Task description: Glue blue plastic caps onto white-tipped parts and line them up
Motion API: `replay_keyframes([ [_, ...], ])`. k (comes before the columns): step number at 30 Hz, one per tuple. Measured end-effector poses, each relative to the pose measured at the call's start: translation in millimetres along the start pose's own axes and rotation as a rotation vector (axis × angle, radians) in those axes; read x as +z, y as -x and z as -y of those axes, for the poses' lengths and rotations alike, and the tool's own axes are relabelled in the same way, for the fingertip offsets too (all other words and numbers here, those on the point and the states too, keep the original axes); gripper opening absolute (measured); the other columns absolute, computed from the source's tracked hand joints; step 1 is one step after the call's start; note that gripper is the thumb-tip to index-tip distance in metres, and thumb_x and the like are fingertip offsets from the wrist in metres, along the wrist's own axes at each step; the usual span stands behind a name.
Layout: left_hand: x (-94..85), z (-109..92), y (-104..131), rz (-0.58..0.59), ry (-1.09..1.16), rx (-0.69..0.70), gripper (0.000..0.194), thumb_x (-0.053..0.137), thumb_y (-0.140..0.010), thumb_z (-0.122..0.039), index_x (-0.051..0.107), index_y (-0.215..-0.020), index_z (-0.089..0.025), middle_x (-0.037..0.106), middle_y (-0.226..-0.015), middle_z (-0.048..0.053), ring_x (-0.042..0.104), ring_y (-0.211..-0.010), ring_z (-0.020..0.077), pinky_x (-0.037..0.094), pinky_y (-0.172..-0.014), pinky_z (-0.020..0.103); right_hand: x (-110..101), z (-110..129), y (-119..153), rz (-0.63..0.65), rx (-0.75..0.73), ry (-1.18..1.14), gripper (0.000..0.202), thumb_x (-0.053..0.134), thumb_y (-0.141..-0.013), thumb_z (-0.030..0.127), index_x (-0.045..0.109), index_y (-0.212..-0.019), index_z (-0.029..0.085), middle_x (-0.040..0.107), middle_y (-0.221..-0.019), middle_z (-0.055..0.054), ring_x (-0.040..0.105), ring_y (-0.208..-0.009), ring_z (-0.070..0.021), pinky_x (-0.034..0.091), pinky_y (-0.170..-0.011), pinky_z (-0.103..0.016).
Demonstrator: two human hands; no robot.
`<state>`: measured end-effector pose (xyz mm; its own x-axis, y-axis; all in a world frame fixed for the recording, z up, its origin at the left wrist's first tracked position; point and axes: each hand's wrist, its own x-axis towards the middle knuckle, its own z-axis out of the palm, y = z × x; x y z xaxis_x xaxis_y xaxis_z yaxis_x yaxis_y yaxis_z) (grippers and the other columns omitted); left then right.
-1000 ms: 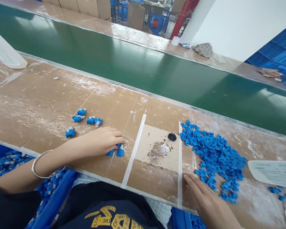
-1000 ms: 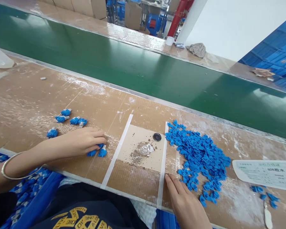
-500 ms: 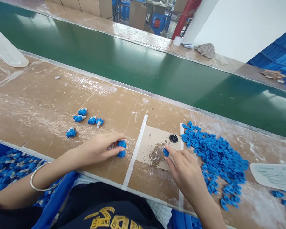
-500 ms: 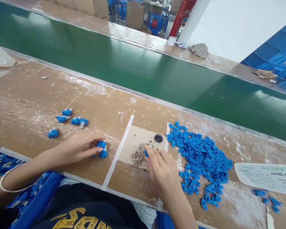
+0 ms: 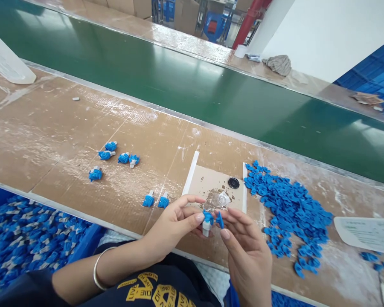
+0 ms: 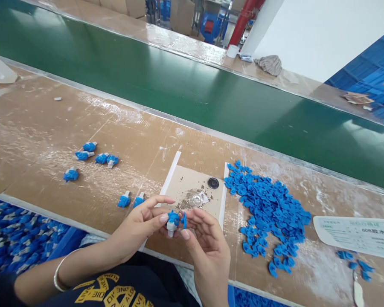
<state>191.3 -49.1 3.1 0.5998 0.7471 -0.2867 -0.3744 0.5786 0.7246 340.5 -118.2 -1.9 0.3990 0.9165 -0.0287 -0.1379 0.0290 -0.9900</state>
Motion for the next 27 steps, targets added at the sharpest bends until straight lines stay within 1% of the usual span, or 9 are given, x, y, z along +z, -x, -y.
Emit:
replay_keyframes([
  [6, 1.2, -4, 0, 0.007, -0.008, 0.022, 0.037, 0.072, -0.085, -0.033, 0.054, -0.111, -0.015, 0.072, -0.080, 0.003, 0.067, -0.070, 0.0109, 0.052, -0.067, 0.020, 8, 7, 4, -0.003, -0.067, 0.038, 0.032, 0.075, -0.081, 0.019, 0.067, -0.111, 0.028, 0.073, -0.103, -0.003, 0.070, -0.093, -0.0163, 0.059, -0.078, -0.021],
  [10, -0.8, -4, 1, 0.003, -0.052, 0.031, 0.033, 0.072, -0.084, -0.033, 0.058, -0.109, -0.017, 0.071, -0.081, 0.002, 0.066, -0.071, 0.0104, 0.052, -0.069, 0.021, 10, 3, 5, -0.009, -0.169, 0.233, 0.032, 0.071, -0.084, 0.022, 0.063, -0.114, 0.028, 0.072, -0.104, -0.003, 0.070, -0.093, -0.0151, 0.059, -0.078, -0.022],
  [14, -2.6, -7, 0, 0.020, -0.133, 0.011, 0.030, 0.073, -0.083, -0.032, 0.061, -0.106, -0.017, 0.072, -0.091, 0.004, 0.066, -0.081, 0.0114, 0.051, -0.077, 0.022, 15, -5, 6, -0.038, -0.433, 0.632, 0.032, 0.066, -0.088, 0.022, 0.058, -0.120, 0.023, 0.068, -0.106, -0.006, 0.067, -0.095, -0.0181, 0.057, -0.082, -0.030],
  [17, -4.3, -9, -2, 0.021, -0.212, -0.034, 0.038, 0.076, -0.078, -0.027, 0.059, -0.111, -0.018, 0.071, -0.085, 0.000, 0.064, -0.077, 0.0099, 0.048, -0.073, 0.020, 22, -4, 8, 0.072, -0.694, 0.877, 0.032, 0.058, -0.092, 0.012, 0.055, -0.123, 0.018, 0.067, -0.109, -0.008, 0.063, -0.101, -0.0183, 0.052, -0.089, -0.032],
  [19, -6.4, -12, -1, 0.024, -0.287, -0.057, 0.041, 0.074, -0.078, -0.027, 0.057, -0.114, -0.019, 0.070, -0.078, -0.001, 0.064, -0.071, 0.0105, 0.049, -0.067, 0.021, 22, -2, 9, 0.159, -0.741, 0.916, 0.034, 0.055, -0.094, 0.011, 0.052, -0.127, 0.015, 0.065, -0.113, -0.009, 0.060, -0.108, -0.0187, 0.049, -0.094, -0.033],
  [21, -11.0, -16, 0, -0.003, -0.401, -0.022, 0.040, 0.072, -0.079, -0.029, 0.057, -0.116, -0.019, 0.071, -0.080, 0.001, 0.066, -0.073, 0.0135, 0.052, -0.069, 0.025, 12, 0, 9, 0.164, -0.700, 0.933, 0.033, 0.056, -0.095, 0.018, 0.051, -0.128, 0.014, 0.064, -0.116, -0.010, 0.058, -0.112, -0.0196, 0.049, -0.095, -0.032],
  [22, -14.9, -20, 1, -0.036, -0.473, 0.019, 0.040, 0.071, -0.079, -0.030, 0.058, -0.115, -0.018, 0.072, -0.083, 0.002, 0.068, -0.076, 0.0155, 0.053, -0.072, 0.027, 2, 0, 9, 0.122, -0.683, 0.965, 0.032, 0.058, -0.095, 0.022, 0.052, -0.126, 0.014, 0.064, -0.116, -0.010, 0.059, -0.111, -0.0200, 0.049, -0.094, -0.032],
  [25, -35.5, -37, 0, -0.216, -0.730, 0.235, 0.036, 0.068, -0.082, -0.033, 0.058, -0.113, -0.019, 0.073, -0.090, 0.005, 0.070, -0.083, 0.0201, 0.056, -0.076, 0.032, -46, -4, 3, -0.097, -0.664, 1.189, 0.023, 0.057, -0.096, 0.029, 0.060, -0.113, 0.015, 0.066, -0.105, -0.010, 0.062, -0.098, -0.0218, 0.049, -0.090, -0.034],
  [27, -56.6, -52, -4, -0.392, -1.014, 0.452, 0.029, 0.064, -0.085, -0.034, 0.060, -0.111, -0.020, 0.072, -0.095, 0.006, 0.069, -0.087, 0.0219, 0.056, -0.079, 0.036, -82, -7, -4, -0.156, -0.636, 1.382, 0.025, 0.050, -0.099, 0.033, 0.063, -0.107, 0.012, 0.067, -0.100, -0.012, 0.062, -0.094, -0.0254, 0.049, -0.087, -0.039],
])
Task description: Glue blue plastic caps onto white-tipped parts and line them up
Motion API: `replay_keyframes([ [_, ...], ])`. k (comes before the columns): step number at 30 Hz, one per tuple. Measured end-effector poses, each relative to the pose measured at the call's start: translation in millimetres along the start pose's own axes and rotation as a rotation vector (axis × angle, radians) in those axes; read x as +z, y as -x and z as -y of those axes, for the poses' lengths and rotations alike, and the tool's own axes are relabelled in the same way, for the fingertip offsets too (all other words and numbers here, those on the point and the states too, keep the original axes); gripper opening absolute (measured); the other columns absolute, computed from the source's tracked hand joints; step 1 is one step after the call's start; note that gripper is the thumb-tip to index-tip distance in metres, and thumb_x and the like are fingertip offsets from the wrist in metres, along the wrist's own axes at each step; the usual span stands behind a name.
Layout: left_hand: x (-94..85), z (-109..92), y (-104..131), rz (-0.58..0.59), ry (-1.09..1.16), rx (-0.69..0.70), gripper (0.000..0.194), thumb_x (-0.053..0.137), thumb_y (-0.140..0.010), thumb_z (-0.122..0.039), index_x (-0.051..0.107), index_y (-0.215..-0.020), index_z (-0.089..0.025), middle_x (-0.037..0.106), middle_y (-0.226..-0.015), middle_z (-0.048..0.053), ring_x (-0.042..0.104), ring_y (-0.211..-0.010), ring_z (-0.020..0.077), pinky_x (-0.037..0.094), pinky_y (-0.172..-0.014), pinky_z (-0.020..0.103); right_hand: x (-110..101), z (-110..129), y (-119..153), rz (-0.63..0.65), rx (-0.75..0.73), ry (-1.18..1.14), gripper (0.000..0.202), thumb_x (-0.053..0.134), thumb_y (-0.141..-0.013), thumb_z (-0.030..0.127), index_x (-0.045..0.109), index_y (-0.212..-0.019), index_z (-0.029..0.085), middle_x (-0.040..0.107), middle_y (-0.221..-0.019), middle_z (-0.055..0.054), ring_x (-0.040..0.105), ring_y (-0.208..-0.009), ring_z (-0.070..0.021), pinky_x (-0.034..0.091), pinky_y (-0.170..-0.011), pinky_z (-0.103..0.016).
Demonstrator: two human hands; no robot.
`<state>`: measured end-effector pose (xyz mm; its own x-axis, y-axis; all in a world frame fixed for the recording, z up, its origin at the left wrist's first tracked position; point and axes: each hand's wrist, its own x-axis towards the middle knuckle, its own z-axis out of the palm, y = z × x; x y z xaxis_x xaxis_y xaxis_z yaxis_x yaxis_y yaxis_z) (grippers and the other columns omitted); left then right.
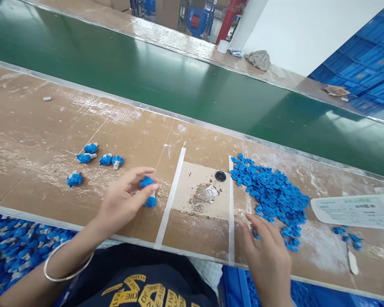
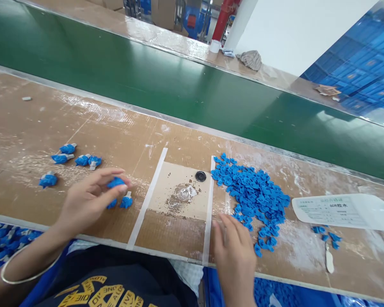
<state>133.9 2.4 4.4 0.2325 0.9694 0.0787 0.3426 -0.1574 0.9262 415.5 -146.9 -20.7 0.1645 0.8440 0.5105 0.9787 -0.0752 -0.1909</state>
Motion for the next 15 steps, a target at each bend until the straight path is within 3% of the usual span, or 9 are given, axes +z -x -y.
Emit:
replay_keyframes([
  [2, -20.2, 14, -16, -0.151, -0.369, 0.204, 0.022, 0.057, -0.090, -0.031, 0.063, -0.108, -0.019, 0.070, -0.103, 0.008, 0.067, -0.097, 0.0249, 0.053, -0.091, 0.043, 1, -31, 3, 0.044, -0.054, 0.122, 0.035, 0.042, -0.101, 0.036, 0.065, -0.105, 0.010, 0.067, -0.100, -0.015, 0.062, -0.092, -0.0284, 0.051, -0.083, -0.042],
  [4, -37.3, 28, -31, -0.159, -0.639, 0.368, 0.023, 0.049, -0.094, -0.027, 0.063, -0.110, -0.017, 0.067, -0.116, 0.012, 0.060, -0.113, 0.0293, 0.046, -0.102, 0.050, 4, -51, 3, 0.115, -0.140, 0.161, 0.042, 0.034, -0.102, 0.037, 0.065, -0.103, 0.009, 0.067, -0.099, -0.016, 0.063, -0.089, -0.0292, 0.051, -0.081, -0.045],
  [7, -51.0, 39, -41, -0.110, -0.796, 0.494, 0.025, 0.049, -0.094, -0.025, 0.063, -0.112, -0.015, 0.054, -0.137, 0.016, 0.041, -0.135, 0.0351, 0.036, -0.111, 0.056, 10, -63, 1, 0.208, -0.196, 0.159, 0.044, 0.027, -0.102, 0.032, 0.064, -0.100, 0.009, 0.066, -0.095, -0.015, 0.064, -0.085, -0.0275, 0.053, -0.076, -0.042],
  [9, -51.3, 39, -37, -0.080, -0.801, 0.530, 0.024, 0.051, -0.093, -0.024, 0.063, -0.113, -0.015, 0.047, -0.142, 0.017, 0.035, -0.139, 0.0356, 0.034, -0.112, 0.056, 13, -65, -2, 0.255, -0.167, 0.154, 0.041, 0.028, -0.101, 0.031, 0.063, -0.101, 0.010, 0.065, -0.092, -0.014, 0.065, -0.080, -0.0260, 0.054, -0.067, -0.038],
  [11, -46.7, 33, -28, -0.005, -0.762, 0.558, 0.023, 0.052, -0.094, -0.023, 0.062, -0.113, -0.014, 0.051, -0.137, 0.017, 0.043, -0.133, 0.0332, 0.038, -0.109, 0.054, 15, -67, -4, 0.297, -0.121, 0.126, 0.038, 0.030, -0.099, 0.032, 0.063, -0.100, 0.013, 0.064, -0.089, -0.012, 0.065, -0.072, -0.0241, 0.053, -0.057, -0.035],
  [15, -36.6, 19, -8, 0.348, -0.652, 0.561, 0.025, 0.053, -0.094, -0.023, 0.062, -0.116, -0.018, 0.060, -0.123, 0.013, 0.054, -0.118, 0.0276, 0.046, -0.100, 0.047, 15, -70, -10, 0.382, -0.053, -0.046, 0.033, 0.037, -0.096, 0.038, 0.061, -0.083, 0.019, 0.061, -0.082, -0.007, 0.063, -0.059, -0.0187, 0.050, -0.049, -0.031],
])
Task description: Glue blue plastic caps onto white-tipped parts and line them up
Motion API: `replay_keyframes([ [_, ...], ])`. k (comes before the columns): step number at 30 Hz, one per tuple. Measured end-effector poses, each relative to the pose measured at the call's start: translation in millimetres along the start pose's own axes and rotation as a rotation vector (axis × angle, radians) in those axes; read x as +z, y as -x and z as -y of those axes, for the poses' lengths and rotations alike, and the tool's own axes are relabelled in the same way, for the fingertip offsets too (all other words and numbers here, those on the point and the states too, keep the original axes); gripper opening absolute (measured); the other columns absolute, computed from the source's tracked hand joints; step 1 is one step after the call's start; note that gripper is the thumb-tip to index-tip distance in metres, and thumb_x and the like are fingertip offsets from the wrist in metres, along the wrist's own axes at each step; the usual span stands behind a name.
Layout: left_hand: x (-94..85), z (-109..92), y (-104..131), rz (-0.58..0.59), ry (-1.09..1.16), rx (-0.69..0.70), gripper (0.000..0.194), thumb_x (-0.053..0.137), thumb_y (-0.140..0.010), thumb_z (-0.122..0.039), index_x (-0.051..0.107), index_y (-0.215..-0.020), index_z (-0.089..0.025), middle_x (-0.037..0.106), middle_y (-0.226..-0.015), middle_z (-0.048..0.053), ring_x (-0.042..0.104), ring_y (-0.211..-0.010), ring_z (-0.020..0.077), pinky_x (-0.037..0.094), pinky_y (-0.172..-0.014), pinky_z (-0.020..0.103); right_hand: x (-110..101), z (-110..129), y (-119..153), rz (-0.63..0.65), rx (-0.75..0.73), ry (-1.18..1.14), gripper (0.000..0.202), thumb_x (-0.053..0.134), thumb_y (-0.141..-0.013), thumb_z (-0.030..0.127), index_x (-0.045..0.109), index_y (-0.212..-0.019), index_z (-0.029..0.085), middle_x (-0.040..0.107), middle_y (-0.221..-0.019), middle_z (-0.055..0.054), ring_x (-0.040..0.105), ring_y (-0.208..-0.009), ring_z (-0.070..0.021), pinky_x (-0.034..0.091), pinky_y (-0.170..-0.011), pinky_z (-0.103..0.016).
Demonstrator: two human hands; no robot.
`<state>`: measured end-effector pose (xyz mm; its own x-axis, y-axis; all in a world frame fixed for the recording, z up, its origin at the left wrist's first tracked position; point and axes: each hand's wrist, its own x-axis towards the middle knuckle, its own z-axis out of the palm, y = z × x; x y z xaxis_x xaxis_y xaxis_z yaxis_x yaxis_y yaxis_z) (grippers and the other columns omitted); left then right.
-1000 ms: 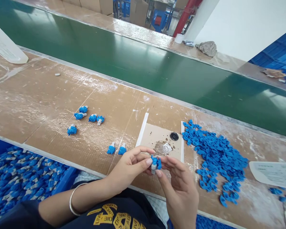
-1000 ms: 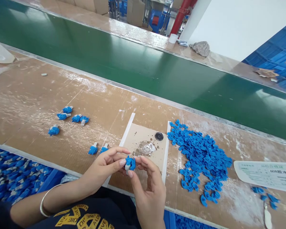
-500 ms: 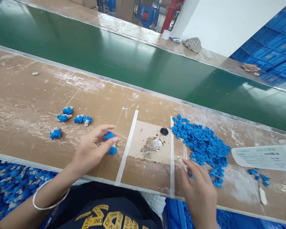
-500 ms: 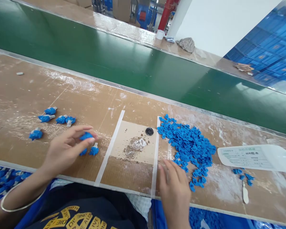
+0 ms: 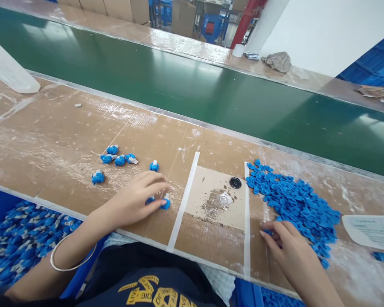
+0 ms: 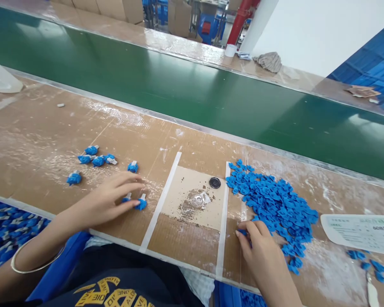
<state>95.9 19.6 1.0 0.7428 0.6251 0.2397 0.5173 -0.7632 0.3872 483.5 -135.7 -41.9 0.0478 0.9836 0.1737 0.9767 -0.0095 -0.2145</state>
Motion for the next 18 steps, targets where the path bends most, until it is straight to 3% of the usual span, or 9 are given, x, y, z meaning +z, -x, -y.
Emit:
replay_keyframes([
  [3, 1.2, -5, 4, 0.181, 0.087, 0.087, 0.031, 0.053, -0.091, -0.019, 0.060, -0.122, -0.022, 0.058, -0.128, 0.012, 0.055, -0.118, 0.0275, 0.047, -0.099, 0.044, 0, 4, 1, -0.065, -0.047, -0.012, 0.035, 0.039, -0.097, 0.041, 0.059, -0.077, 0.021, 0.062, -0.079, -0.005, 0.061, -0.058, -0.0172, 0.048, -0.048, -0.029],
  [6, 3.3, -1, 4, 0.245, 0.053, 0.153, 0.033, 0.049, -0.091, -0.015, 0.062, -0.120, -0.022, 0.059, -0.127, 0.013, 0.057, -0.113, 0.0283, 0.049, -0.094, 0.042, 3, 13, 11, -0.160, -0.157, 0.067, 0.032, 0.038, -0.099, 0.034, 0.063, -0.085, 0.020, 0.067, -0.088, -0.008, 0.065, -0.073, -0.0207, 0.051, -0.060, -0.032],
  [10, 6.1, 2, -3, 0.244, 0.007, 0.192, 0.033, 0.040, -0.093, -0.014, 0.064, -0.116, -0.017, 0.063, -0.114, 0.016, 0.061, -0.101, 0.0284, 0.051, -0.086, 0.042, 7, 21, 30, -0.167, -0.251, 0.103, 0.034, 0.034, -0.099, 0.023, 0.067, -0.095, 0.020, 0.069, -0.100, -0.011, 0.064, -0.098, -0.0254, 0.052, -0.080, -0.038],
  [14, 7.9, -1, -10, 0.242, 0.046, 0.135, 0.030, 0.044, -0.095, -0.021, 0.062, -0.118, -0.017, 0.063, -0.111, 0.015, 0.060, -0.101, 0.0289, 0.049, -0.086, 0.043, 7, 20, 34, -0.171, -0.167, 0.109, 0.029, 0.038, -0.100, 0.032, 0.064, -0.098, 0.019, 0.068, -0.099, -0.011, 0.064, -0.096, -0.0254, 0.051, -0.082, -0.039],
  [18, 10.0, -18, -12, 0.123, 0.345, -0.077, 0.027, 0.054, -0.093, -0.030, 0.062, -0.117, -0.021, 0.066, -0.114, 0.010, 0.060, -0.106, 0.0244, 0.046, -0.093, 0.039, 1, 32, 19, -0.201, -0.095, 0.066, 0.032, 0.041, -0.101, 0.042, 0.061, -0.098, 0.017, 0.066, -0.091, -0.009, 0.062, -0.082, -0.0236, 0.049, -0.075, -0.037],
])
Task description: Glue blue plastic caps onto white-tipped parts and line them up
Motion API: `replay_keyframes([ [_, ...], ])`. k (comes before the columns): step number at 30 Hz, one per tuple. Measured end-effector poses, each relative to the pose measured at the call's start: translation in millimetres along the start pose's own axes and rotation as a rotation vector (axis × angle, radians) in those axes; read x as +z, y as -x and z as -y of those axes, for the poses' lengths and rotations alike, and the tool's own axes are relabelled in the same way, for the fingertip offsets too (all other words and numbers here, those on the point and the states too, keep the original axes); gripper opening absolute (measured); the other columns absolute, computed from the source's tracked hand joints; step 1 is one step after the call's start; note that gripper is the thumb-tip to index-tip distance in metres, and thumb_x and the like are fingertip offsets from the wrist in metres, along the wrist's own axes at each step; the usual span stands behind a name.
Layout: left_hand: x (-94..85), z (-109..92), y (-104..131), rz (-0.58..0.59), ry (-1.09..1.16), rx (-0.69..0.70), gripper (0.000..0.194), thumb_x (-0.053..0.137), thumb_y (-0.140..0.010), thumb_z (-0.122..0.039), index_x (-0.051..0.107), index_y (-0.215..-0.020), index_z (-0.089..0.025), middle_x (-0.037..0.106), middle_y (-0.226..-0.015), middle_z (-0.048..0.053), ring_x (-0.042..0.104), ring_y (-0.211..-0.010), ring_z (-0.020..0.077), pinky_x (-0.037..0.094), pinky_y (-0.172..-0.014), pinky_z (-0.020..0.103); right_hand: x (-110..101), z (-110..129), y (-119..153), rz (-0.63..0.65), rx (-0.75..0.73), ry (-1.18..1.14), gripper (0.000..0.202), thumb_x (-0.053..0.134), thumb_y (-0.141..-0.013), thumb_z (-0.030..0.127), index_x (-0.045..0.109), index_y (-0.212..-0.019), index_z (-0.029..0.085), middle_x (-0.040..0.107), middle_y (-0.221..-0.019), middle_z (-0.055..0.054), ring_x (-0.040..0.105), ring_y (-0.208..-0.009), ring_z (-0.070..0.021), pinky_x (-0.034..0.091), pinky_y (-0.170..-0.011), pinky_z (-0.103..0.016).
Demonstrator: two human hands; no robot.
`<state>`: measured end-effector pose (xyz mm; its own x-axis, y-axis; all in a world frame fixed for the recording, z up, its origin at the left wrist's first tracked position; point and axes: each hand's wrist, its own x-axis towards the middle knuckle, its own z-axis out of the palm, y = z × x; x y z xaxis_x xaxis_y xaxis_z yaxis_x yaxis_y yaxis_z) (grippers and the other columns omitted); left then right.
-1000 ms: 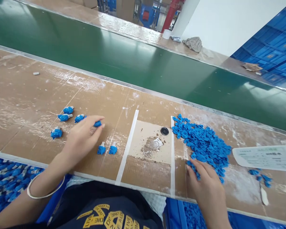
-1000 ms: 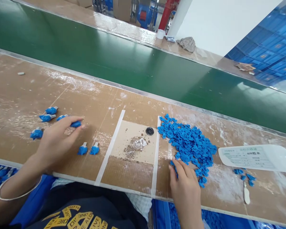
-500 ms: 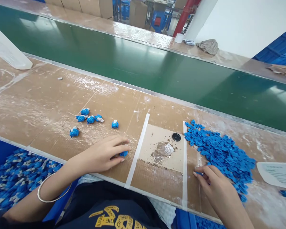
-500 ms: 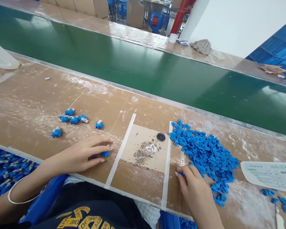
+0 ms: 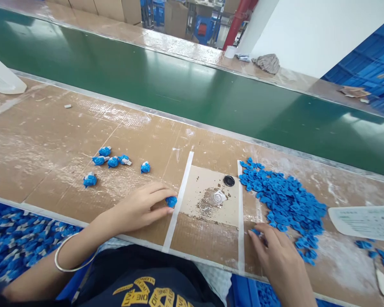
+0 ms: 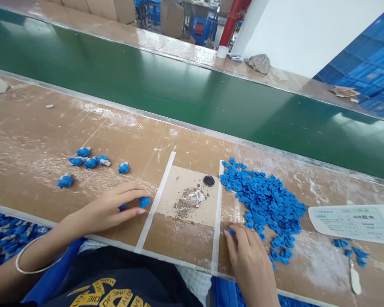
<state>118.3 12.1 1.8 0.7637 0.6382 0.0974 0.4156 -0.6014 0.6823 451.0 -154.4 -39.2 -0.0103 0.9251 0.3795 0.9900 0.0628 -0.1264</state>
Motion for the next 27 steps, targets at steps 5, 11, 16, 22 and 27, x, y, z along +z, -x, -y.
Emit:
replay_keyframes([
  [5, 26.9, -27, -2, -0.104, 0.698, -0.341, 0.024, 0.059, -0.088, -0.037, 0.065, -0.101, -0.018, 0.069, -0.090, 0.006, 0.064, -0.081, 0.0173, 0.050, -0.076, 0.031, 7, 42, -41, -0.187, 0.135, -0.380, 0.026, 0.058, -0.094, 0.036, 0.059, -0.115, 0.020, 0.065, -0.097, -0.006, 0.058, -0.077, -0.0173, 0.048, -0.066, -0.029],
  [11, 51.9, -33, -6, -0.036, 1.120, -0.462, 0.034, 0.063, -0.085, -0.048, 0.063, -0.084, -0.014, 0.066, -0.074, 0.004, 0.059, -0.063, 0.0125, 0.046, -0.063, 0.025, 30, 59, -74, -0.167, 0.035, -0.520, 0.023, 0.060, -0.092, 0.026, 0.058, -0.114, 0.021, 0.067, -0.103, -0.006, 0.060, -0.091, -0.0201, 0.051, -0.073, -0.034],
  [16, 58.2, -35, -10, -0.039, 1.196, -0.511, 0.039, 0.063, -0.086, -0.051, 0.064, -0.080, -0.013, 0.068, -0.075, 0.007, 0.063, -0.066, 0.0137, 0.047, -0.064, 0.025, 34, 64, -67, -0.169, 0.092, -0.586, 0.022, 0.061, -0.090, 0.026, 0.060, -0.112, 0.020, 0.068, -0.104, -0.008, 0.063, -0.092, -0.0212, 0.053, -0.076, -0.037],
  [22, 65.8, -47, -20, 0.009, 1.374, -0.557, 0.043, 0.066, -0.083, -0.055, 0.064, -0.079, -0.013, 0.072, -0.077, 0.008, 0.067, -0.066, 0.0132, 0.049, -0.063, 0.022, 18, 103, -53, -0.280, 0.534, -1.278, 0.023, 0.069, -0.086, 0.026, 0.058, -0.105, 0.019, 0.072, -0.102, -0.011, 0.069, -0.091, -0.0215, 0.056, -0.073, -0.032],
  [27, 66.0, -59, -25, 0.043, 1.483, -0.597, 0.043, 0.072, -0.078, -0.054, 0.065, -0.081, -0.012, 0.071, -0.073, 0.007, 0.069, -0.068, 0.0147, 0.053, -0.066, 0.023, 11, 125, -51, -0.296, 0.631, -1.562, 0.020, 0.069, -0.087, 0.026, 0.061, -0.105, 0.022, 0.073, -0.102, -0.009, 0.070, -0.096, -0.0210, 0.059, -0.076, -0.031],
])
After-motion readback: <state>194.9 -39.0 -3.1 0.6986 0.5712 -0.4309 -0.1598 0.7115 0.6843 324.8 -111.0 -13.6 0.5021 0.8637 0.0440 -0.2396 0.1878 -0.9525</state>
